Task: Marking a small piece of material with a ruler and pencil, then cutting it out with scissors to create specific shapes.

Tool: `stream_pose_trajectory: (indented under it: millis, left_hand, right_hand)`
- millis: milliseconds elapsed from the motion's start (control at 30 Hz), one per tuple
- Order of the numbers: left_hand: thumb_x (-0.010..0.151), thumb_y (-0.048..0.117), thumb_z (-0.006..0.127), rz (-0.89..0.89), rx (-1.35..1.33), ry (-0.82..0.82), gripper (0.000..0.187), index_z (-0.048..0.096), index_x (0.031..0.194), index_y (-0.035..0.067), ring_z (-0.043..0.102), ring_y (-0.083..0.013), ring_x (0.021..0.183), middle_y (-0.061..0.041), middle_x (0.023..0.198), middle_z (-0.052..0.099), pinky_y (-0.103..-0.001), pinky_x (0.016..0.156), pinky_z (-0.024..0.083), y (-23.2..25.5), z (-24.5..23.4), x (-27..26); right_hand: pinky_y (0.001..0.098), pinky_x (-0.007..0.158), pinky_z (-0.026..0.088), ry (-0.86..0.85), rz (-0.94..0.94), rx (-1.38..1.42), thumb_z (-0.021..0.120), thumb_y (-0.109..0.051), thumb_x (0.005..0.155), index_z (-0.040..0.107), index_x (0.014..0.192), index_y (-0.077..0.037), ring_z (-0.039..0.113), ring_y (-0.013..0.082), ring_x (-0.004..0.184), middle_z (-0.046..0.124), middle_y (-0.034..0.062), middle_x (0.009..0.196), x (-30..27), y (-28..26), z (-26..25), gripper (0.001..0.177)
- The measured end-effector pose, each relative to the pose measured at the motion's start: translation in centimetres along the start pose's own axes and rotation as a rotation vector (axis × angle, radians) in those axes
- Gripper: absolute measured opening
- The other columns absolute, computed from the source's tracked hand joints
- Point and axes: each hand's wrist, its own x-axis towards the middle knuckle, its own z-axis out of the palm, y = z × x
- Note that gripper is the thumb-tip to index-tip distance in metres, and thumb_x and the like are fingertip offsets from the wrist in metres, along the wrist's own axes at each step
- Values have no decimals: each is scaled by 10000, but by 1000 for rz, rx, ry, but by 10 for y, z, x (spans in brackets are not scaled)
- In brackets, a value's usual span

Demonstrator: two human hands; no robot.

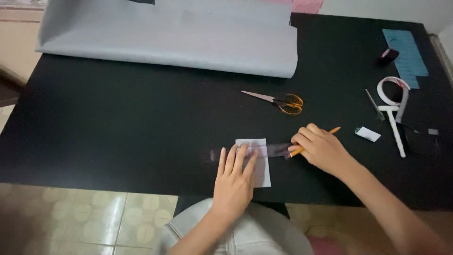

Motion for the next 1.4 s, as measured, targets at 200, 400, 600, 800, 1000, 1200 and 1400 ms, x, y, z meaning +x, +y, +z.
stream_pose_trajectory:
  millis: [200, 400, 600, 800, 1000, 1200, 1400]
  left_hand:
    - [1024, 299, 469, -21, 33, -145, 567, 440, 1559, 115, 448, -394, 1379, -193, 1522, 480, -579, 1231, 204, -4, 0, 2]
    - [998, 313, 478, -9, 80, -183, 731, 216, 1657, 134, 332, -373, 1487, -202, 1659, 287, -537, 1249, 160, -7, -1, 2]
    - [910, 275, 607, -26, 155, -161, 889, 162, 1679, 225, 193, -424, 1563, -214, 1718, 107, -580, 1248, 157, -5, 0, -1]
    - [1015, 243, 425, -4, 44, -153, 615, 343, 1608, 104, 334, -395, 1487, -203, 1631, 322, -552, 1261, 161, -5, 1, 0]
    - [1049, 350, 375, -27, 83, -202, 638, 272, 1640, 132, 311, -352, 1507, -160, 1643, 335, -479, 1267, 135, -6, 4, 2]
    - [1045, 293, 382, -17, 27, -251, 616, 295, 1631, 123, 279, -397, 1522, -254, 1594, 349, -477, 1254, 168, -7, 2, 3]
    - [1060, 297, 374, -26, -9, -241, 593, 321, 1623, 119, 279, -403, 1529, -246, 1587, 379, -472, 1253, 172, -8, 2, 4]
  right_hand:
    - [328, 791, 539, 433, 54, 224, 831, -320, 816, 721, 1161, -131, 595, 206, 922, 647, 48, 1173, -18, -23, -3, 409]
    - [326, 792, 552, 468, -134, -78, 737, -249, 918, 723, 1180, -77, 662, 192, 927, 722, 98, 1111, -20, -21, 2, 313]
    - [362, 813, 506, 325, -49, 233, 708, -105, 896, 716, 1044, -128, 619, 211, 940, 690, 73, 1053, -7, -13, 5, 149]
    - [372, 809, 496, 286, 64, 218, 676, -231, 959, 640, 1090, -121, 594, 206, 928, 645, 67, 1014, 8, -19, 8, 174]
    - [370, 836, 517, 432, 72, 229, 821, -378, 820, 685, 1158, -127, 560, 247, 943, 610, 84, 1267, -5, -27, 3, 443]
    - [368, 876, 502, 386, 118, 263, 807, -282, 839, 698, 1179, -135, 592, 240, 996, 644, 77, 1180, -9, -26, 1, 386]
    - [348, 853, 488, 446, 105, 228, 817, -313, 846, 707, 1159, -131, 580, 229, 959, 634, 74, 1133, -7, -26, 1, 378]
